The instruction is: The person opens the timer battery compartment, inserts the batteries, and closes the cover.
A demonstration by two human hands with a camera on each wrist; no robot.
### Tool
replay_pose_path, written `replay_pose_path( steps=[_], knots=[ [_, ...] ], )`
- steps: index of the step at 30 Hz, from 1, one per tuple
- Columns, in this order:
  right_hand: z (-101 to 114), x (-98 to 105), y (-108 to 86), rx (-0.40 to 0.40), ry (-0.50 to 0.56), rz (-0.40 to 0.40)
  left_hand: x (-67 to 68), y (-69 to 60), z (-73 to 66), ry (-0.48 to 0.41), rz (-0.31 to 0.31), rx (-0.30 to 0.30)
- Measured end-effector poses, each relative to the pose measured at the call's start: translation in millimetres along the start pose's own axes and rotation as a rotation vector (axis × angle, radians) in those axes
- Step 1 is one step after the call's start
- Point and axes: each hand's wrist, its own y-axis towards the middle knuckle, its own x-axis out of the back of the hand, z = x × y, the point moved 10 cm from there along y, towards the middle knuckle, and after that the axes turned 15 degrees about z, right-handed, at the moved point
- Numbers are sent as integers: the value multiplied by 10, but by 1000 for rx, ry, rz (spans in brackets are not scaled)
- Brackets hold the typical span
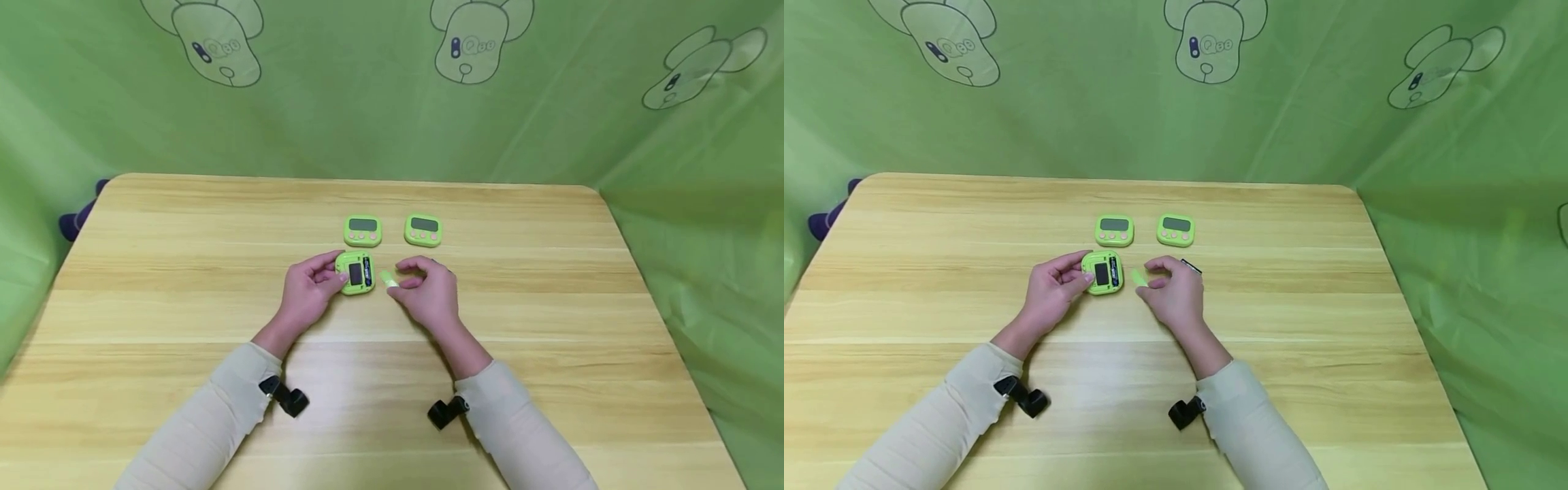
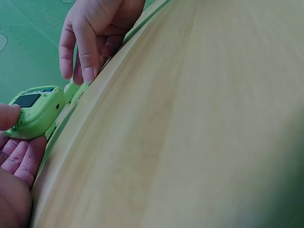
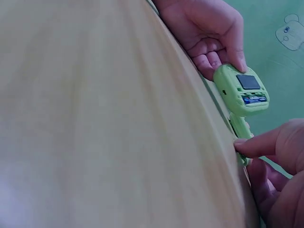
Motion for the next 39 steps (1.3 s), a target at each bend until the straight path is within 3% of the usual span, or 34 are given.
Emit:
replay_pose_path(
  steps=[4, 7, 15, 28, 31, 39],
  knots=[
    [-21, -38, 46, -17, 108, 73, 9, -3, -3, 3, -6, 2],
    [-14, -49, 53, -1, 176, 85, 7, -4, -3, 10, -4, 3],
    [62, -121, 70, 130, 424, 93, -17, 16, 7, 9, 9, -18],
    [170, -242, 143, 221, 415, 116, -32, 18, -19, 6, 25, -26],
    [159, -259, 156, 196, 424, 142, -32, 22, -13, 7, 29, -24],
    [1, -372, 259, -11, 429, 282, -19, 10, 10, 24, 43, -13]
  ],
)
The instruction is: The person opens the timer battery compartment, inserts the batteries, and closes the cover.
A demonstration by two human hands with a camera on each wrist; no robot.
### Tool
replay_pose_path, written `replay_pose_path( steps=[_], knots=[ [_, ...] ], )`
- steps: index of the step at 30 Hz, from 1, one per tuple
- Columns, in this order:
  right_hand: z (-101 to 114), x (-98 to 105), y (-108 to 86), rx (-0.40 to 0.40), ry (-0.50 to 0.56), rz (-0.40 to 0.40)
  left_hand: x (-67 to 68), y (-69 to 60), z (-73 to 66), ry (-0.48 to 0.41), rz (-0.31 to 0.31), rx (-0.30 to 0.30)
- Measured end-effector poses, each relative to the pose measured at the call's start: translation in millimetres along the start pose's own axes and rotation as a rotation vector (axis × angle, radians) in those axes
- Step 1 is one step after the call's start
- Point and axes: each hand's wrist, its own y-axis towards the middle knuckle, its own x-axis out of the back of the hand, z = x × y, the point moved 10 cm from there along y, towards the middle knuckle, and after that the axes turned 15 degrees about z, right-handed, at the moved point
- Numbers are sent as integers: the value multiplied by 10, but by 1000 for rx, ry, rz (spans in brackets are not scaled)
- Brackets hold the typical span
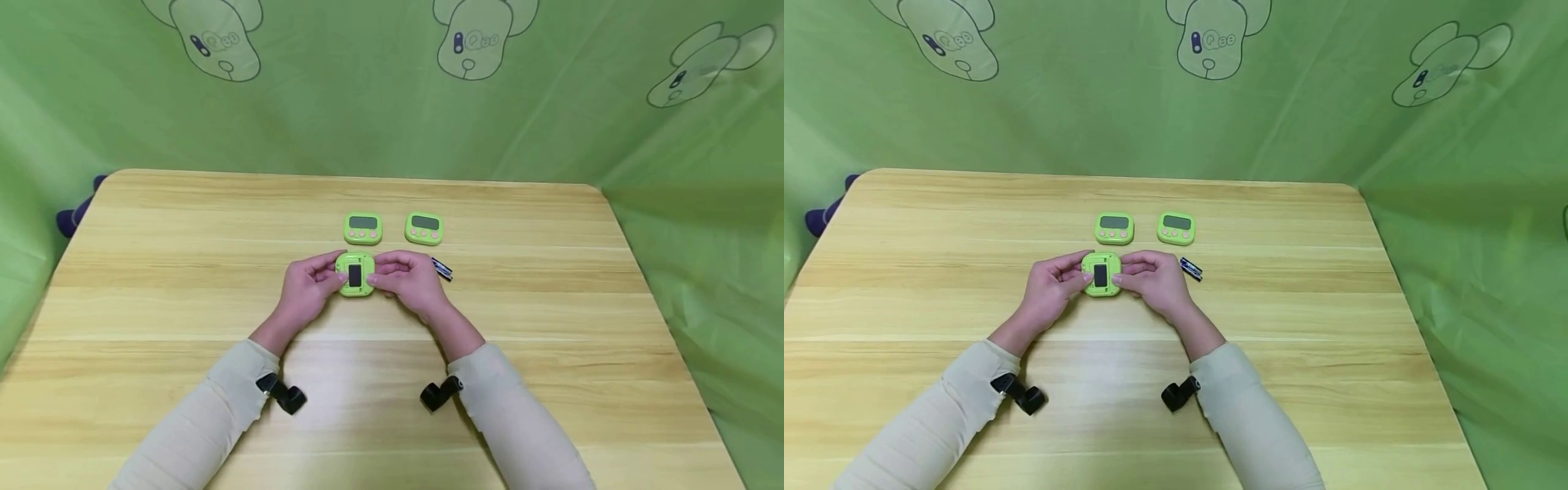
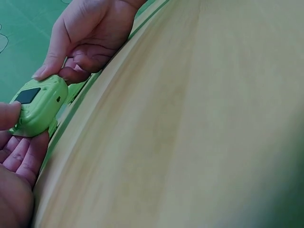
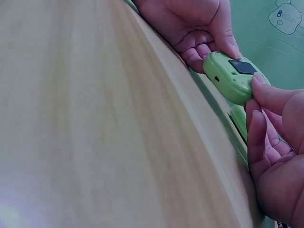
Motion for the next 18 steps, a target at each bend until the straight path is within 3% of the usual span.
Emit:
replay_pose_path(
  steps=[6, 13, 18],
  knots=[
    [6, 0, 20, -14, -61, 1, -6, -4, -6, 10, 4, 8],
    [66, -57, 20, 88, -75, 1, 12, -2, -32, 14, -9, -3],
    [86, -153, -8, 134, -214, 46, 34, -19, -21, 1, -37, -9]
  ],
)
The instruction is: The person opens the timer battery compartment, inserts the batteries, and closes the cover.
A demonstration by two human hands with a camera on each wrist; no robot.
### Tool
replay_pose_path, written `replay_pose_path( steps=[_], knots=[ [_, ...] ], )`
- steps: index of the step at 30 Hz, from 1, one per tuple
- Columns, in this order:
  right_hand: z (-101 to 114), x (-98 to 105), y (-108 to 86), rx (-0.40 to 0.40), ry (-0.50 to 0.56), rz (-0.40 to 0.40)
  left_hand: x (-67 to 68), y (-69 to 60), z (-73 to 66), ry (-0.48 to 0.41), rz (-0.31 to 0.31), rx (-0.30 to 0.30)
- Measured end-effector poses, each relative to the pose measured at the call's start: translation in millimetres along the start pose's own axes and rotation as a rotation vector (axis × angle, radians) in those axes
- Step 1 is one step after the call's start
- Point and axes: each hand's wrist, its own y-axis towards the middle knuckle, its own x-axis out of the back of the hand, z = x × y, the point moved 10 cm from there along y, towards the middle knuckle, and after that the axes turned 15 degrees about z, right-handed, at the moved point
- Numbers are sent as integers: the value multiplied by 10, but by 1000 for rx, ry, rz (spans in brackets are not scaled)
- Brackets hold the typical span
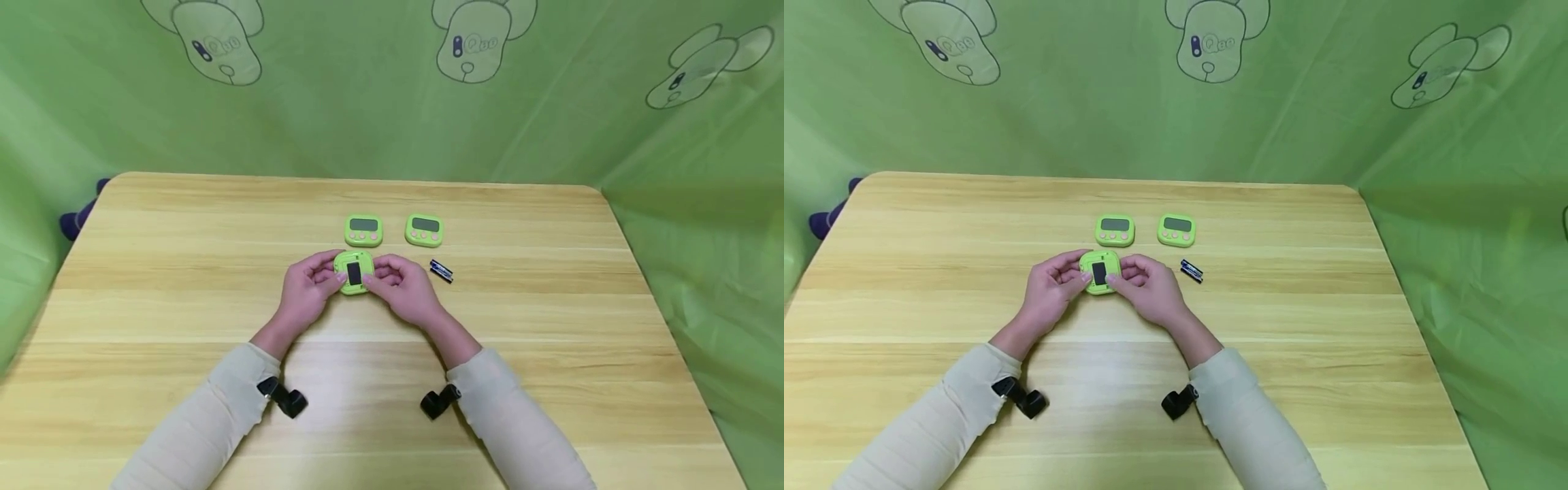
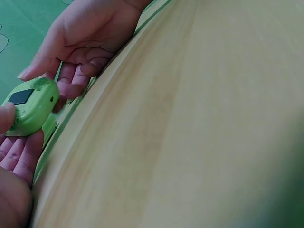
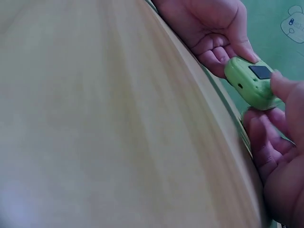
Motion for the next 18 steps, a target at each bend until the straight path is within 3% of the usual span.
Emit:
replay_pose_path(
  steps=[4, 8, 10, 14, 16, 18],
  knots=[
    [14, -63, 2, 34, -47, 23, 23, -5, 6, -19, -34, -22],
    [78, -30, -35, 124, -10, -61, 46, -25, -11, -4, -88, -43],
    [131, -3, -68, 177, -9, -115, 54, -40, -65, 46, -117, -60],
    [231, 16, -119, 237, -23, -178, 31, -97, -307, 155, -143, -83],
    [301, 7, -145, 235, -10, -181, 13, -119, -392, 171, -136, -80],
    [385, -11, -173, 232, 11, -169, 11, -127, -391, 131, -116, -70]
  ],
)
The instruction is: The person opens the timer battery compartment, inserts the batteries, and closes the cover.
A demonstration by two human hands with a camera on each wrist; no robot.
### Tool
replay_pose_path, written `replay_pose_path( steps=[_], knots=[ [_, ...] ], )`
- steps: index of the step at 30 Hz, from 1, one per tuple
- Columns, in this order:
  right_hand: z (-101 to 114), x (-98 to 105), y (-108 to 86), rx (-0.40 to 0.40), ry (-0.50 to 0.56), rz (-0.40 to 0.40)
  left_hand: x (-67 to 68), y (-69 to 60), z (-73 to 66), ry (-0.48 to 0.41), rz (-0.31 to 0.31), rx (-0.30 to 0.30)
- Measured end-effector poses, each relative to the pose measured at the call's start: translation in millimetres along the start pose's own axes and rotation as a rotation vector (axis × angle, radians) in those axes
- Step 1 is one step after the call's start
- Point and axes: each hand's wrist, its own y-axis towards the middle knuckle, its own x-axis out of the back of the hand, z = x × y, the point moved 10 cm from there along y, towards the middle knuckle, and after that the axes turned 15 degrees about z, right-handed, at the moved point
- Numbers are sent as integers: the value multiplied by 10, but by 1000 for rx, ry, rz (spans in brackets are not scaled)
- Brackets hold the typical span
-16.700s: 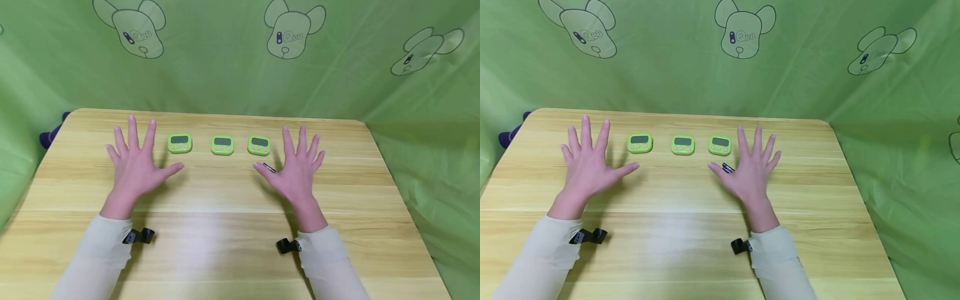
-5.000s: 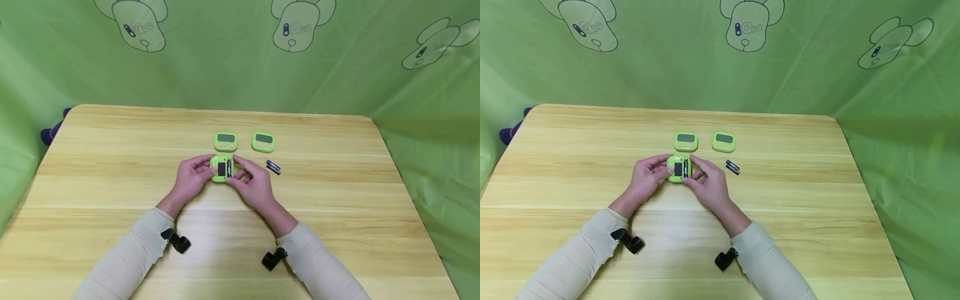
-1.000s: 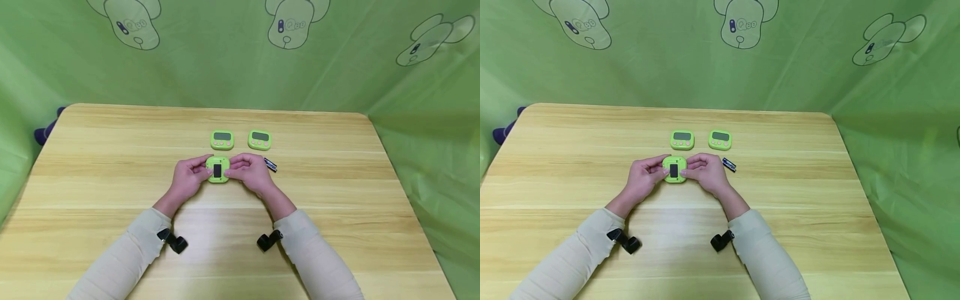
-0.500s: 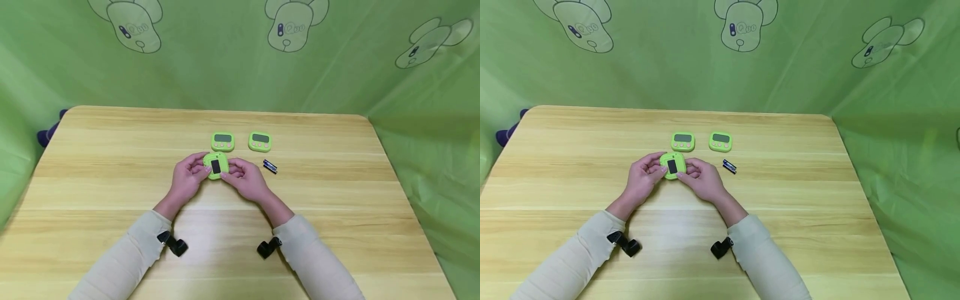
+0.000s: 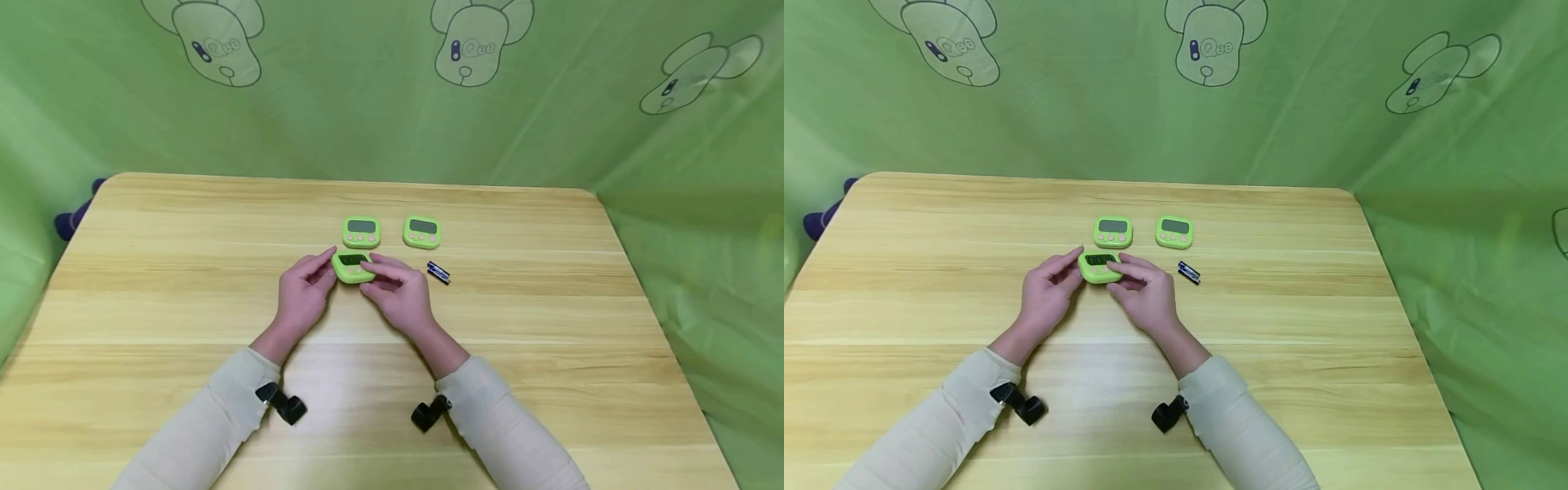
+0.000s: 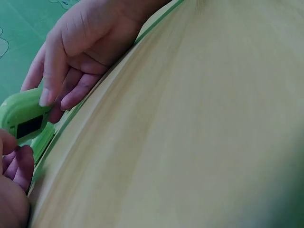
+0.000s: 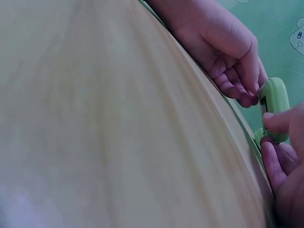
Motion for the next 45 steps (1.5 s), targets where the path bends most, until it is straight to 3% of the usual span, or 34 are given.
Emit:
replay_pose_path(
  steps=[6, 9, 13, 17, 21, 26, 30, 38, 45],
  knots=[
    [183, -47, -18, 26, 48, 7, -9, 10, 315, -257, 90, 10],
    [152, -44, -13, 3, 58, -36, -4, 6, 362, -295, 109, -9],
    [81, -55, -1, -66, 67, -114, 9, 7, 384, -352, 88, 5],
    [-44, -116, 52, -71, 56, -175, 66, 6, 429, -385, 34, 35],
    [-219, -225, 149, -66, 13, -204, 179, -5, 452, -308, -25, 49],
    [-196, -382, 280, -77, -95, -199, 376, -23, 463, -205, -139, 53],
    [-194, -491, 407, -115, -192, -199, 528, 3, 503, -139, -195, 76],
    [-250, -657, 662, -269, -358, -150, 806, 133, 591, 42, -215, 136],
    [-297, -732, 792, -353, -519, -82, 927, 267, 571, 253, -150, 172]
  ],
)
